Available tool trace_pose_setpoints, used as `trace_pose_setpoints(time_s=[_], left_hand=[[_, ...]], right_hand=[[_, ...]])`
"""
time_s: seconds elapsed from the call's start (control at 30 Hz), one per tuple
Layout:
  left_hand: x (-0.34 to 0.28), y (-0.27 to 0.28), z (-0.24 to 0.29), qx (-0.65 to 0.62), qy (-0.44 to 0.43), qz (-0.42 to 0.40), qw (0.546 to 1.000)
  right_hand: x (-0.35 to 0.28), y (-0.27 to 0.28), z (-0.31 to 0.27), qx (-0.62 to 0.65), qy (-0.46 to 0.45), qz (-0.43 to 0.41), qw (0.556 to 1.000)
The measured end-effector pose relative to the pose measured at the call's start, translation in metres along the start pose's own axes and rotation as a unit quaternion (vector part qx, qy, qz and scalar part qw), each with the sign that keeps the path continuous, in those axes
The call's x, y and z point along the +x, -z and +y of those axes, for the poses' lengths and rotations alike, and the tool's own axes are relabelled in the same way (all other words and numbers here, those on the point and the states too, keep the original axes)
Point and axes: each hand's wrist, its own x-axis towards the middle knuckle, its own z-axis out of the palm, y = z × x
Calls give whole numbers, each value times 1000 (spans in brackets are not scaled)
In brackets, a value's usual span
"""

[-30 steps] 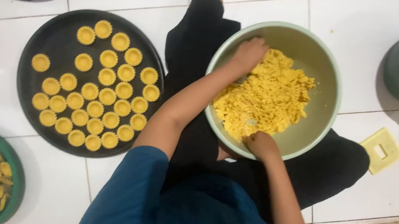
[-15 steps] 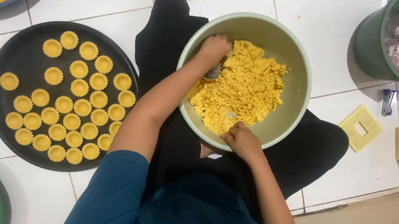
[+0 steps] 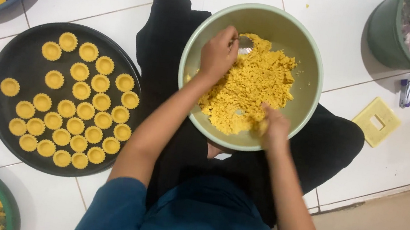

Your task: Pressing dough into small metal tart molds and arranging them on a tray.

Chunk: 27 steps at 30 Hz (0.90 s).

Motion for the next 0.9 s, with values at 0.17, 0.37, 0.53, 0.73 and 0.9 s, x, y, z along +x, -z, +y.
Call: trace_pose_setpoints(time_s=[0.17, 0.37, 0.53, 0.73, 0.9], left_hand=[[-50, 14, 10, -307, 229, 73, 921], [-79, 32, 7, -370, 317, 86, 869], [-87, 23, -7, -374, 321, 84, 866], [-87, 37, 5, -366, 320, 83, 870], [-90, 31, -1, -379, 314, 84, 867]], right_hand=[[39, 10, -13, -303, 188, -54, 933], [95, 16, 80, -772, 149, -155, 598], [93, 11, 90, -783, 191, -114, 582], [29, 6, 47, -710, 161, -177, 663], [-14, 5, 30, -681, 217, -220, 664]])
